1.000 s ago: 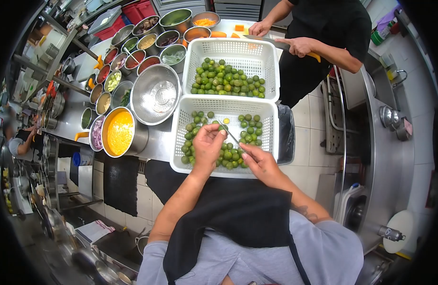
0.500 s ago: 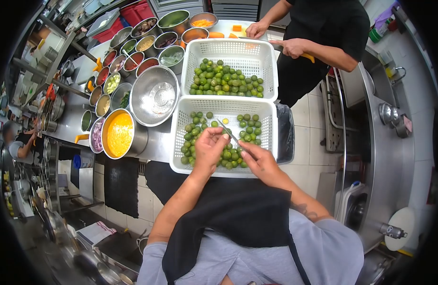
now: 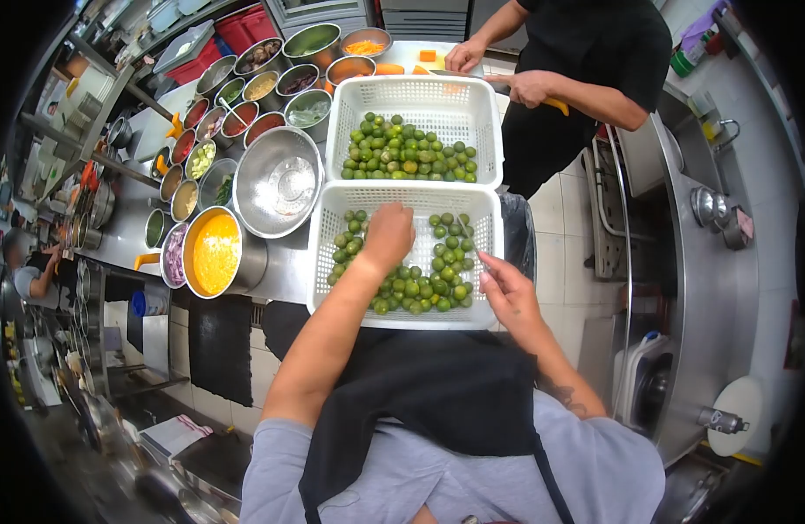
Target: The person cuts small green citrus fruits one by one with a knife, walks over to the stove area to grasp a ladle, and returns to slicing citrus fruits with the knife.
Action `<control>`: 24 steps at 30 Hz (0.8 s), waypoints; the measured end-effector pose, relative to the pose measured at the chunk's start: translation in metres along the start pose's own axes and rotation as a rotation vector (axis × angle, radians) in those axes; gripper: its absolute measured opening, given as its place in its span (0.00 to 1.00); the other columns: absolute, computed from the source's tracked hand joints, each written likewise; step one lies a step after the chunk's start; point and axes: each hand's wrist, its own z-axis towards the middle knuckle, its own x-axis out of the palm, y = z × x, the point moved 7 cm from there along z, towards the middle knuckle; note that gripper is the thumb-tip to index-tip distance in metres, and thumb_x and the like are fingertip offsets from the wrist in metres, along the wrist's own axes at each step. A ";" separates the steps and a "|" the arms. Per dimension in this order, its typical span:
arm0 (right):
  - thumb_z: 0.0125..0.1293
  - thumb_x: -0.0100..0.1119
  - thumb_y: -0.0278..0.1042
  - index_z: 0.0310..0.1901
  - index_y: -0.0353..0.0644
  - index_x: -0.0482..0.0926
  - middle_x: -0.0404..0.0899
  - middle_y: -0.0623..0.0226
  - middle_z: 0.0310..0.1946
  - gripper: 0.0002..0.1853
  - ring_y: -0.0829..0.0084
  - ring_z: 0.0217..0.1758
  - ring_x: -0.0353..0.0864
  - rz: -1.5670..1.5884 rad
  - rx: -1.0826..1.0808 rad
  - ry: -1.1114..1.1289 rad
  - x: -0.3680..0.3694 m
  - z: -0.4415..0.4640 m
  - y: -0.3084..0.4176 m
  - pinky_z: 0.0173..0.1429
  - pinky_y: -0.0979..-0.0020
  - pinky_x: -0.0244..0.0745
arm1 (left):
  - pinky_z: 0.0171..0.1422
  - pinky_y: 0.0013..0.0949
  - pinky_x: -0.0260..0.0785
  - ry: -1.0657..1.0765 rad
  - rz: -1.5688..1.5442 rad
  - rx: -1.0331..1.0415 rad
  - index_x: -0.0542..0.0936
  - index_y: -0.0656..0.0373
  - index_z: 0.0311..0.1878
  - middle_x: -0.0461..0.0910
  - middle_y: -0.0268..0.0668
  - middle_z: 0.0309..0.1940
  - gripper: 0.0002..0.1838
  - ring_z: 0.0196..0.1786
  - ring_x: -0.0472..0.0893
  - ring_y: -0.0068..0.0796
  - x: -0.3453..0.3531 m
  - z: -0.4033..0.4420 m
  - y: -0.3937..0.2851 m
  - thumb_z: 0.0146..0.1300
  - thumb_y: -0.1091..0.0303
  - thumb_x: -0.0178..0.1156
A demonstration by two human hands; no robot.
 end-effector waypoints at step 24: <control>0.74 0.54 0.24 0.67 0.36 0.72 0.77 0.72 0.33 0.21 0.88 0.27 0.68 -0.021 -0.166 -0.277 -0.071 -0.002 0.030 0.31 0.84 0.64 | 0.46 0.41 0.76 -0.108 -0.557 0.187 0.81 0.66 0.47 0.82 0.48 0.42 0.12 0.39 0.83 0.46 -0.032 0.056 -0.098 0.62 0.72 0.64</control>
